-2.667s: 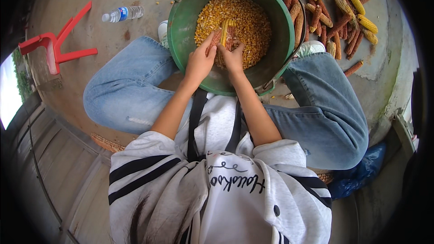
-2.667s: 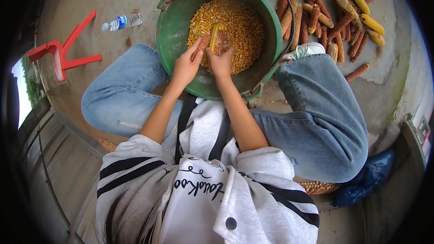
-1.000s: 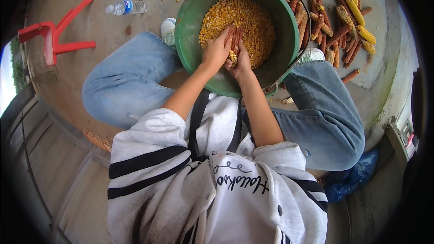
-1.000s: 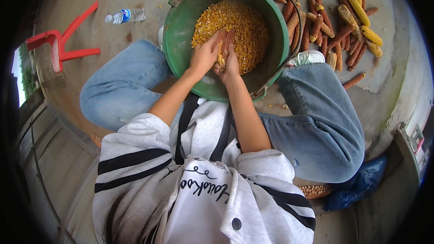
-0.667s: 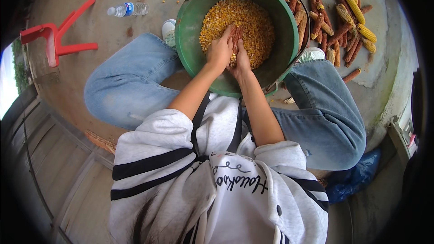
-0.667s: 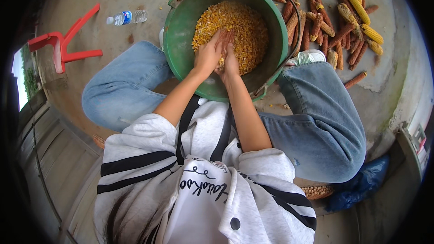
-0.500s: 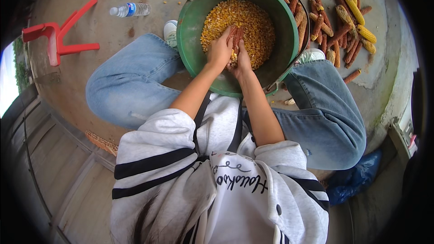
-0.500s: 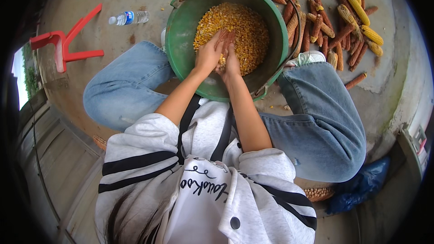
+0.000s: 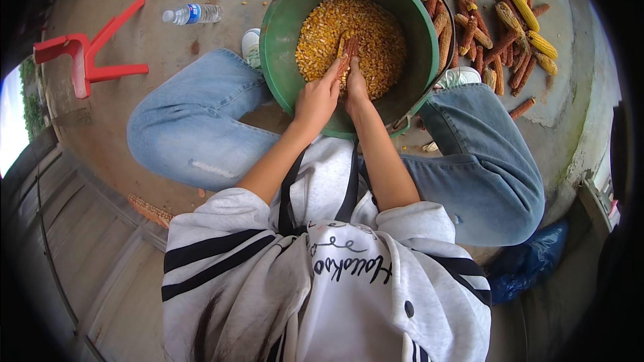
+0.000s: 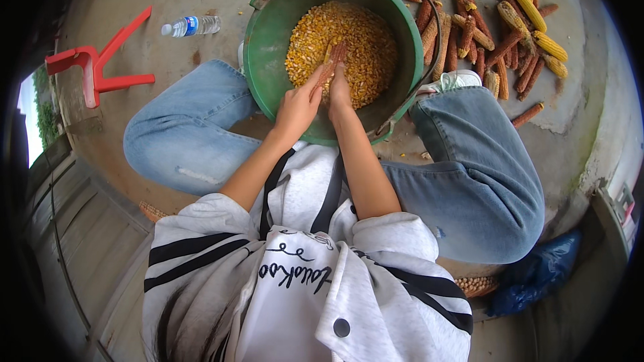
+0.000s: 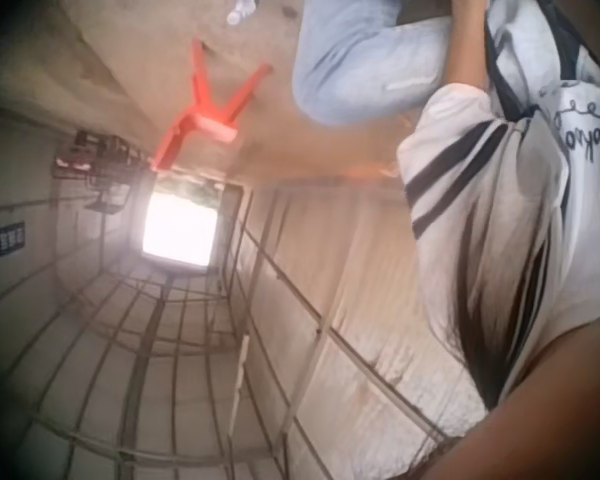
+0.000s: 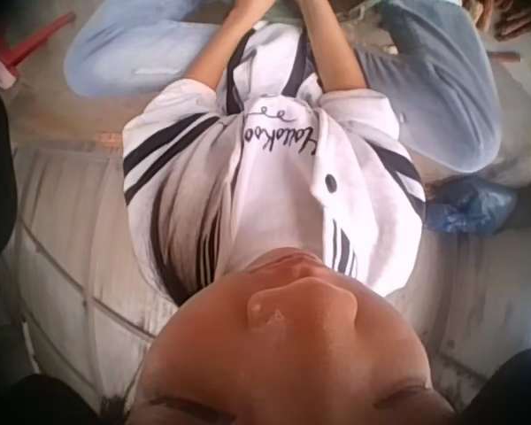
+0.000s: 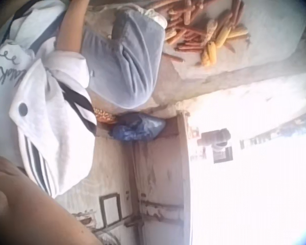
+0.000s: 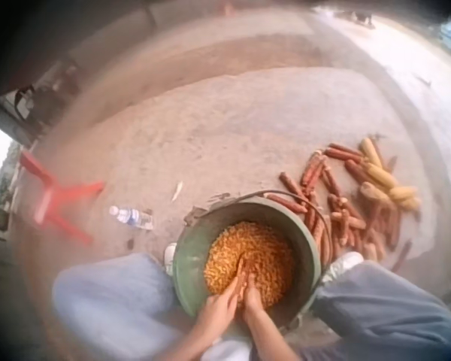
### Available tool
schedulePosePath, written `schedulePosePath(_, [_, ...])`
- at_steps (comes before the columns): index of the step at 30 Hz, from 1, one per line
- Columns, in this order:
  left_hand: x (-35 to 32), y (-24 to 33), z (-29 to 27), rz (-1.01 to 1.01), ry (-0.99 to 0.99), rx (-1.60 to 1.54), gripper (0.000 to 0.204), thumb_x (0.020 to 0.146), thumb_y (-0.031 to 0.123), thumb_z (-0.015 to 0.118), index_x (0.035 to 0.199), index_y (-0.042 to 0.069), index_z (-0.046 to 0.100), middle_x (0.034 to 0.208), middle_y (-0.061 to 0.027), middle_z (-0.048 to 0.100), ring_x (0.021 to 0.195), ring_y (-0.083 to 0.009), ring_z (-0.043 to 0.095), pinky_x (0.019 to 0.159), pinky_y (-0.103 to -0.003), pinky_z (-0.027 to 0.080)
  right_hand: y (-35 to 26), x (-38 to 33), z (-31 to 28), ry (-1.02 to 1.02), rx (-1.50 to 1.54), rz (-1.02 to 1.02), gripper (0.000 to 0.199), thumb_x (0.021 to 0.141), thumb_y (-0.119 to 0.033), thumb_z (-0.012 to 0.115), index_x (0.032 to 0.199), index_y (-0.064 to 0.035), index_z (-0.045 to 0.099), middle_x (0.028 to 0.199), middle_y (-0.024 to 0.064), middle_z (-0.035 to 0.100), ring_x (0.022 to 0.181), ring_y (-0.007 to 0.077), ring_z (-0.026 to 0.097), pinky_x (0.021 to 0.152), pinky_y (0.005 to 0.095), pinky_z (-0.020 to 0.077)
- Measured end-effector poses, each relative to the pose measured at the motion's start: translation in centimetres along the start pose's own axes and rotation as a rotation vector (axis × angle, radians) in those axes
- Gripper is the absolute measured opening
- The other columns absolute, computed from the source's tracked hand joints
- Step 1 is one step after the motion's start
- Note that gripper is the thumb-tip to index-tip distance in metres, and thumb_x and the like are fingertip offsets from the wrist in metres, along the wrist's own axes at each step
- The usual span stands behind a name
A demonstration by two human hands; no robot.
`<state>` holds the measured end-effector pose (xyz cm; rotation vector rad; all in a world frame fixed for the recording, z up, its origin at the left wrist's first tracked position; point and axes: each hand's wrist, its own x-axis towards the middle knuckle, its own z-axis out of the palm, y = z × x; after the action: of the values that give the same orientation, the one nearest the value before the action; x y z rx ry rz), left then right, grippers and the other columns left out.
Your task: The person sits on the floor and manually removes corn kernels from dried cobs by hand, dropping the kernels into a green bucket. The person handles multiple cobs one at a time, rotating them to remove kernels until the cob is bare, then discards the cob to the side.
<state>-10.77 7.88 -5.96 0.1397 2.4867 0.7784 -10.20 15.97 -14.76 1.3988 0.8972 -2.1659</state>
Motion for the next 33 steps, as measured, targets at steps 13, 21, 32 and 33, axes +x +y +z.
schedulePosePath(13, [-2.7, -0.1, 0.5, 0.028, 0.026, 0.004, 0.046, 0.084, 0.015, 0.051, 0.129, 0.018, 0.042, 0.075, -0.0207, 0.060, 0.067, -0.0377, 0.059, 0.060, -0.046, 0.048, -0.3, 0.4, 0.1, 0.047, 0.056, 0.064, 0.058, 0.090, -0.052, 0.035, 0.118, -0.0031, 0.049, 0.110, 0.0102, 0.055, 0.098, 0.0206, 0.051, 0.089, 0.0328, 0.0377])
schedulePosePath(21, [-1.3, -1.7, 0.1, 0.062, 0.114, 0.071, 0.050, 0.085, 0.015, 0.050, 0.132, 0.016, 0.037, 0.073, -0.0206, 0.060, 0.068, -0.0377, 0.059, 0.059, -0.046, 0.048, -0.6, 0.9, -0.2, -0.124, 0.325, 0.167, 0.045, 0.093, -0.045, 0.028, 0.107, -0.0094, 0.052, 0.098, 0.0088, 0.058, 0.090, 0.0247, 0.054, 0.082, 0.0413, 0.0436])
schedulePosePath(32, [-1.5, 0.3, 0.2, 0.134, 0.162, -0.021, 0.046, 0.085, 0.015, 0.049, 0.131, 0.016, 0.040, 0.071, -0.0203, 0.060, 0.063, -0.0374, 0.058, 0.057, -0.045, 0.047, -0.6, 0.7, 0.4, -0.048, 0.207, 0.134, 0.043, 0.094, -0.044, 0.028, 0.108, -0.0104, 0.051, 0.097, 0.0063, 0.056, 0.087, 0.0215, 0.052, 0.082, 0.0421, 0.0429])
schedulePosePath(33, [-1.9, 0.5, 0.5, 0.095, 0.129, 0.051, 0.045, 0.086, 0.017, 0.049, 0.130, 0.018, 0.041, 0.070, -0.0202, 0.059, 0.062, -0.0373, 0.058, 0.056, -0.045, 0.047, 0.3, 1.6, -0.5, -0.072, 0.249, 0.117, 0.041, 0.094, -0.042, 0.030, 0.107, -0.0088, 0.051, 0.095, 0.0049, 0.056, 0.084, 0.0186, 0.053, 0.076, 0.0358, 0.0456])
